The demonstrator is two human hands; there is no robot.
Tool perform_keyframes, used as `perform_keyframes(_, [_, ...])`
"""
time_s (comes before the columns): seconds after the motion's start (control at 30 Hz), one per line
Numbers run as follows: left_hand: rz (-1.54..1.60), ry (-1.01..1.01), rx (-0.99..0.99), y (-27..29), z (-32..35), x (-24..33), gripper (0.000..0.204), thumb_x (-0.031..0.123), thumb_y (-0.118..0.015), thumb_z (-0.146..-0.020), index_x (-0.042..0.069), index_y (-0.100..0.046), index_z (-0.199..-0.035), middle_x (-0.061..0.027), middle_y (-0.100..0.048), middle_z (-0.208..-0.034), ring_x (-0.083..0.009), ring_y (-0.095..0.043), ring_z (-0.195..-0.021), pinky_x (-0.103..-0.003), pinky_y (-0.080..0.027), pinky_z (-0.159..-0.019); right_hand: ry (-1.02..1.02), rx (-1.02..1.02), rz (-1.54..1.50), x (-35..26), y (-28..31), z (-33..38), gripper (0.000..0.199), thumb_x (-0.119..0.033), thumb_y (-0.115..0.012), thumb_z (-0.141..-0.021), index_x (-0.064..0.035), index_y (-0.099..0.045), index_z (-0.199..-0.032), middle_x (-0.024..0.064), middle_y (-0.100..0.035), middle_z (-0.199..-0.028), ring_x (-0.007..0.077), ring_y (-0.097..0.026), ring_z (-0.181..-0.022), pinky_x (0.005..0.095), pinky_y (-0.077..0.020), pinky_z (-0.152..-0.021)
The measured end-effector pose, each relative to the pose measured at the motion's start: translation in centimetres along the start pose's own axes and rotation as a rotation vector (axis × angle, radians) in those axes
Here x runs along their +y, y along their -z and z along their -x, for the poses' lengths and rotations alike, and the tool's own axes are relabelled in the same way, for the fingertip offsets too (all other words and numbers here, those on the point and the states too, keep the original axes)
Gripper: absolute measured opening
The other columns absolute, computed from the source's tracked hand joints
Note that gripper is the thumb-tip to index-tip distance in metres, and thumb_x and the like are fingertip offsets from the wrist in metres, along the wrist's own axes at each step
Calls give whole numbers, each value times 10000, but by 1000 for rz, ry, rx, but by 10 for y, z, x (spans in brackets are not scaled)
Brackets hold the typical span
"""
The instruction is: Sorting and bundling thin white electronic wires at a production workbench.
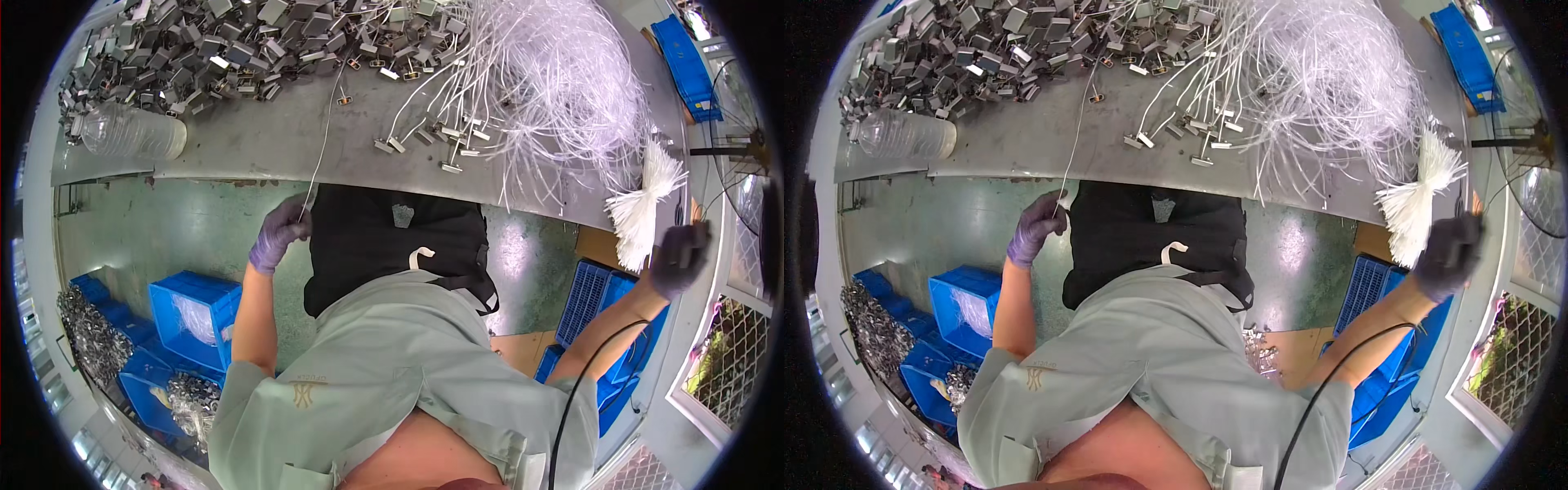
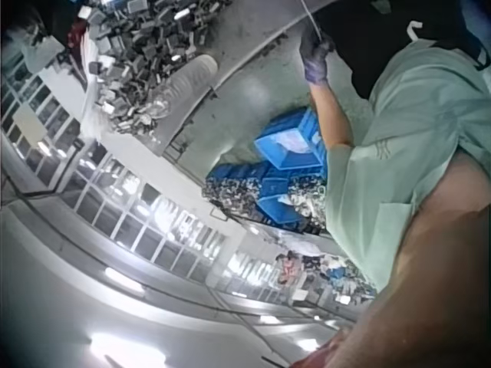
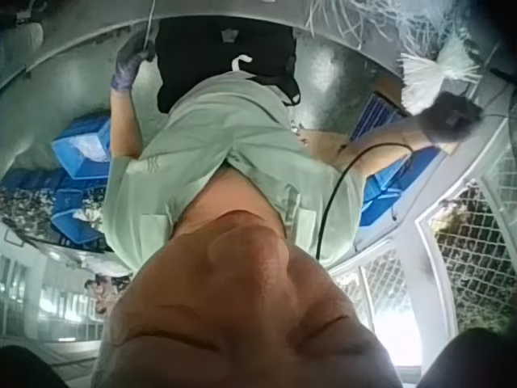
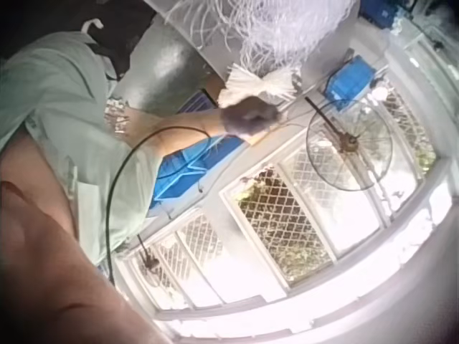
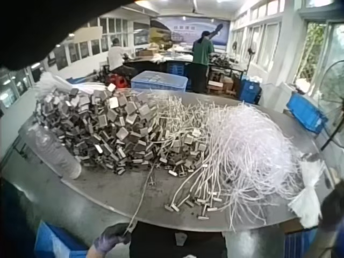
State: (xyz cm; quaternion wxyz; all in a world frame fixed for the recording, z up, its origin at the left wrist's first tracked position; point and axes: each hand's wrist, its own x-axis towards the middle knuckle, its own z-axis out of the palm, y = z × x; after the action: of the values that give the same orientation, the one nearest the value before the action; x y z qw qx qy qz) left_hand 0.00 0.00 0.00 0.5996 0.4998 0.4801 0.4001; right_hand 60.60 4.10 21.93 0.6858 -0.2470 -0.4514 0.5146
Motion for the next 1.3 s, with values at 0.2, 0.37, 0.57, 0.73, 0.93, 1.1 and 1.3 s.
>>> perform_keyframes(0.2, [-55,224,283,-2,39,0,354,321,-530,-905,-25,-592,-855,-26,-469,-521,-100,-451,-465,-238,-354,-465,18,-87,-166,0,-10,-94,105,-91,-506,-906,-22,-532,-831,-19,-345,-559,75,-330,-506,237,-297,-516])
perform_keyframes(0.37, [2,325,388,-12,80,-3,341,317,-528,-902,2,-567,-779,-40,-498,-529,-111,-478,-465,-243,-361,-463,-290,-103,413,213,-127,-36,318,-179,-579,-860,1,-552,-1121,34,-594,-903,113,-545,-738,208,-426,-658])
perform_keyframes(0.57, [119,335,281,-13,136,-21,358,318,-542,-896,22,-544,-695,-53,-527,-565,-122,-485,-496,-257,-372,-485,-1121,-181,-31,360,-240,43,337,-179,-543,-906,51,-516,-1150,155,-647,-906,256,-669,-794,302,-550,-652])
perform_keyframes(0.73, [263,456,158,-3,195,-51,355,318,-613,-872,26,-543,-682,-57,-536,-578,-122,-485,-502,-261,-370,-487,-787,-301,512,429,-248,37,344,-153,-551,-900,40,-511,-1182,146,-643,-871,247,-657,-732,313,-540,-577])
perform_keyframes(0.93, [167,505,253,21,218,-72,311,269,-635,-867,31,-548,-687,-55,-535,-579,-122,-471,-469,-262,-351,-453,-793,32,189,385,-253,-18,333,-181,-565,-904,14,-510,-1169,130,-661,-876,206,-626,-616,301,-514,-509])
perform_keyframes(1.1, [227,520,325,37,216,-86,288,247,-641,-866,37,-557,-687,-50,-532,-578,-119,-469,-462,-261,-341,-440,-579,121,-2,349,-247,-54,289,-179,-522,-943,25,-462,-1140,167,-652,-942,237,-671,-697,260,-517,-504])
perform_keyframes(1.3, [154,479,365,44,201,-76,314,279,-641,-867,49,-549,-674,-44,-523,-565,-116,-464,-463,-257,-336,-437,-508,186,-6,332,-240,-58,292,-196,-491,-962,44,-457,-1124,186,-652,-913,253,-680,-714,261,-522,-496])
